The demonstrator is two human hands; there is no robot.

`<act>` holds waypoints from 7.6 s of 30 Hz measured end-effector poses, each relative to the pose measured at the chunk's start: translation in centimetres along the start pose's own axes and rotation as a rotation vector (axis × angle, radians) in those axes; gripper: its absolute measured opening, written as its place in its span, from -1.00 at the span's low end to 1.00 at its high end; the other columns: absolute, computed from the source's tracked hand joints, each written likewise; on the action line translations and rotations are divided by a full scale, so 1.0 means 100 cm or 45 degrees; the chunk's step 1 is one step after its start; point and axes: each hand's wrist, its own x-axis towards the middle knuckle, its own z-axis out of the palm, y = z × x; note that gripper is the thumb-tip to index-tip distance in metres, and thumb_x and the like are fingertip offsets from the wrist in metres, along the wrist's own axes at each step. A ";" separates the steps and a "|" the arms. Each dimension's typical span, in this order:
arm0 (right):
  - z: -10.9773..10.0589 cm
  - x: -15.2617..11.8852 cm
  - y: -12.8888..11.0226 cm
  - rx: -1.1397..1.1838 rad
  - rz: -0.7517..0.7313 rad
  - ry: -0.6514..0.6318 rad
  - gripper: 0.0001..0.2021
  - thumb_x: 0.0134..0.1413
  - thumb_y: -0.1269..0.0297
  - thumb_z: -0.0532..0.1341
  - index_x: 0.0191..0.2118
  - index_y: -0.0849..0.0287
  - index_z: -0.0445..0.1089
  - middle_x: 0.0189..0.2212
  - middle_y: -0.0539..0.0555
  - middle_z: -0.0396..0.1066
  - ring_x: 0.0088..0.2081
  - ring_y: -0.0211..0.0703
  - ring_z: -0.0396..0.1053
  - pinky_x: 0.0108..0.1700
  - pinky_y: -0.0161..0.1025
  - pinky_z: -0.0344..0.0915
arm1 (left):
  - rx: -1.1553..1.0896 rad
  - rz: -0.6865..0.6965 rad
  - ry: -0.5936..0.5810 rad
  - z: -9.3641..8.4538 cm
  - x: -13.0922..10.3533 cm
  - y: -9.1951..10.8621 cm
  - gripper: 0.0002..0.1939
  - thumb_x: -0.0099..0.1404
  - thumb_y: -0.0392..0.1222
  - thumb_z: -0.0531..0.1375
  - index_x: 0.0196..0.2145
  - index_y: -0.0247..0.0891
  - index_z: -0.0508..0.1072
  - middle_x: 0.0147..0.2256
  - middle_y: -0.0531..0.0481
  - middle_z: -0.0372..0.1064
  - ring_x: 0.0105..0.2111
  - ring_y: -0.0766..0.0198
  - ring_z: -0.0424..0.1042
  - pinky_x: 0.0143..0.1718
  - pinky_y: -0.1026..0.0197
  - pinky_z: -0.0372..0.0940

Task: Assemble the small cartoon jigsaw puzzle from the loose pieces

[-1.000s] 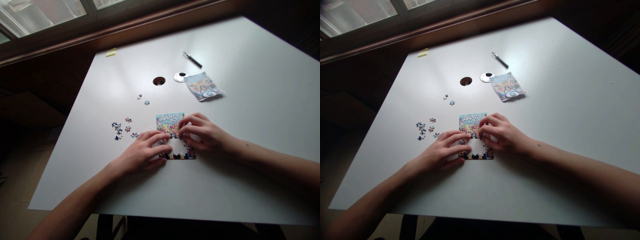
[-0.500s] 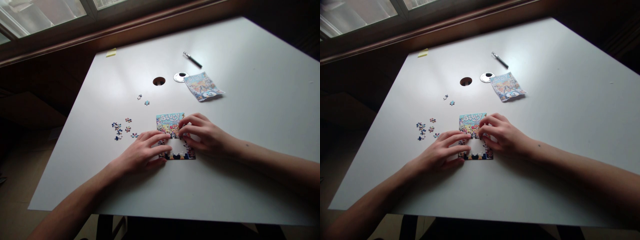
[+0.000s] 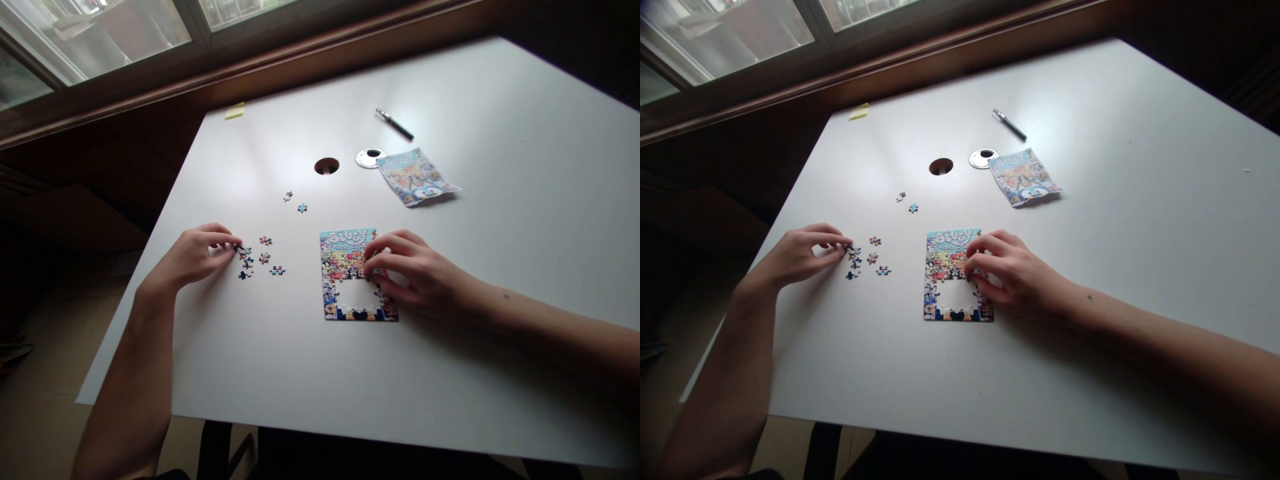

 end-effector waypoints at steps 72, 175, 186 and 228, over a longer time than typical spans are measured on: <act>-0.002 0.006 -0.002 0.174 0.141 0.231 -0.87 0.05 0.44 0.22 -0.27 0.09 0.45 -0.23 0.11 0.45 -0.17 -0.03 0.41 -0.08 -0.04 0.38 | 0.065 0.296 0.402 0.057 0.022 0.054 -0.91 0.32 -0.15 0.24 -0.27 -0.16 0.56 -0.17 0.00 0.53 -0.10 0.17 0.44 0.02 0.04 0.21; 0.004 0.000 -0.003 -0.079 -0.068 0.025 -0.87 0.15 0.39 0.22 -0.19 0.07 0.42 -0.10 0.08 0.46 -0.04 -0.03 0.29 0.06 -0.02 0.22 | 0.153 0.756 0.033 0.093 0.002 0.116 -0.53 0.28 0.05 0.18 0.11 -0.09 0.39 0.07 -0.16 0.33 0.11 -0.03 0.27 0.20 -0.19 0.02; 0.003 0.000 -0.003 -0.063 -0.056 0.010 -0.86 0.15 0.39 0.21 -0.17 0.04 0.42 -0.09 0.07 0.46 -0.02 -0.02 0.30 0.07 -0.01 0.22 | 0.129 0.745 0.002 0.093 0.002 0.117 -0.51 0.29 0.09 0.17 0.12 -0.10 0.35 0.07 -0.16 0.32 0.12 -0.02 0.25 0.20 -0.16 0.02; -0.004 0.002 0.000 0.171 0.038 0.200 -0.83 0.10 0.44 0.22 -0.21 0.05 0.43 -0.20 0.13 0.43 -0.12 0.02 0.40 -0.13 -0.04 0.40 | 0.347 0.217 0.144 0.015 0.004 0.026 -0.78 0.34 -0.14 0.17 -0.10 -0.16 0.54 -0.16 -0.07 0.46 -0.12 0.12 0.38 -0.02 0.03 0.27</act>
